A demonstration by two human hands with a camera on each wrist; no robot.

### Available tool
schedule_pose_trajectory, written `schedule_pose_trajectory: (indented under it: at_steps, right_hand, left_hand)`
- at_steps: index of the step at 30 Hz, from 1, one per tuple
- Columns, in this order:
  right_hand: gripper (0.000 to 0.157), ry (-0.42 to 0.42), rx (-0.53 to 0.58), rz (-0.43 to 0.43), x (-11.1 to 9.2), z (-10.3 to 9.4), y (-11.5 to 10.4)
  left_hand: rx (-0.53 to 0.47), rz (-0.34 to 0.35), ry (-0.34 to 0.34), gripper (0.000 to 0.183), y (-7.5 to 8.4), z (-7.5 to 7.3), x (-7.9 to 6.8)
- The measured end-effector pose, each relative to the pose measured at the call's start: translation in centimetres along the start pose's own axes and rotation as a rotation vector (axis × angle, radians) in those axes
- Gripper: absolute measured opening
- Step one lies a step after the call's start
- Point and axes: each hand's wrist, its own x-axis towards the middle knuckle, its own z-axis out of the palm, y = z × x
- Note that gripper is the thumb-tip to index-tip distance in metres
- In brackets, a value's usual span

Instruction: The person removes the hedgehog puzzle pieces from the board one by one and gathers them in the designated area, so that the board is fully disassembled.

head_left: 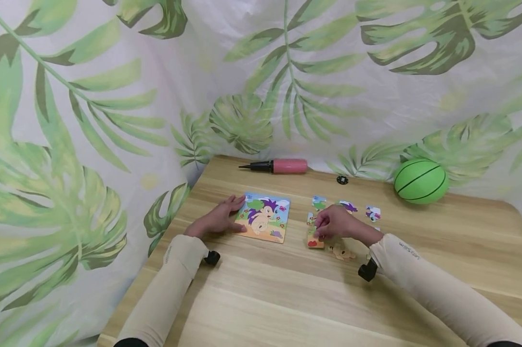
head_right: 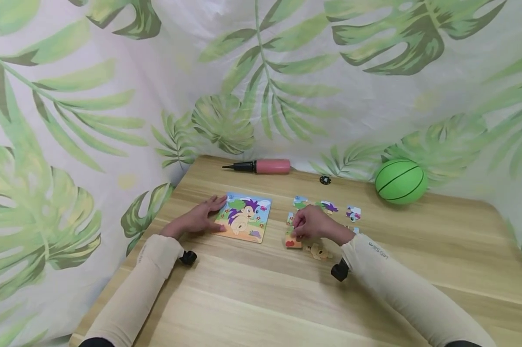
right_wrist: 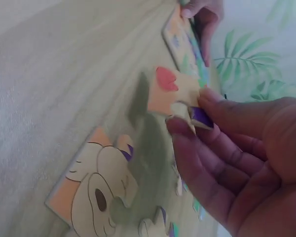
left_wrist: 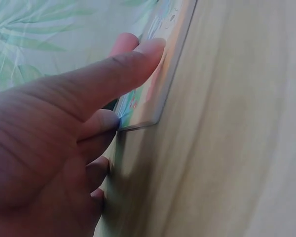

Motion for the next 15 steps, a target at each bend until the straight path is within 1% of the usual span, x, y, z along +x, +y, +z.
schedule_pose_trajectory:
  at_steps: [2, 4, 8, 12, 15]
  right_hand:
    - [0.009, 0.016, -0.063, -0.002, 0.2, 0.3, 0.0]
    - [0.009, 0.038, -0.158, -0.008, 0.3, 0.5, 0.0]
    - [0.010, 0.083, -0.293, -0.002, 0.1, 0.2, 0.4]
    - [0.015, 0.145, -0.381, -0.008, -0.9, -0.8, 0.3]
    - [0.015, 0.199, -0.459, -0.034, -2.2, -2.0, -0.3]
  left_hand:
    - [0.003, 0.001, 0.000, 0.102, 0.1, 0.2, 0.1]
    - [0.011, 0.008, -0.001, 0.103, 0.2, 0.5, 0.2]
    - [0.012, 0.002, 0.006, 0.103, 0.6, 1.0, 0.6]
    - [0.016, -0.007, 0.004, 0.104, 0.7, 1.0, 0.7]
    - [0.028, -0.006, -0.004, 0.102, 0.5, 0.9, 0.5]
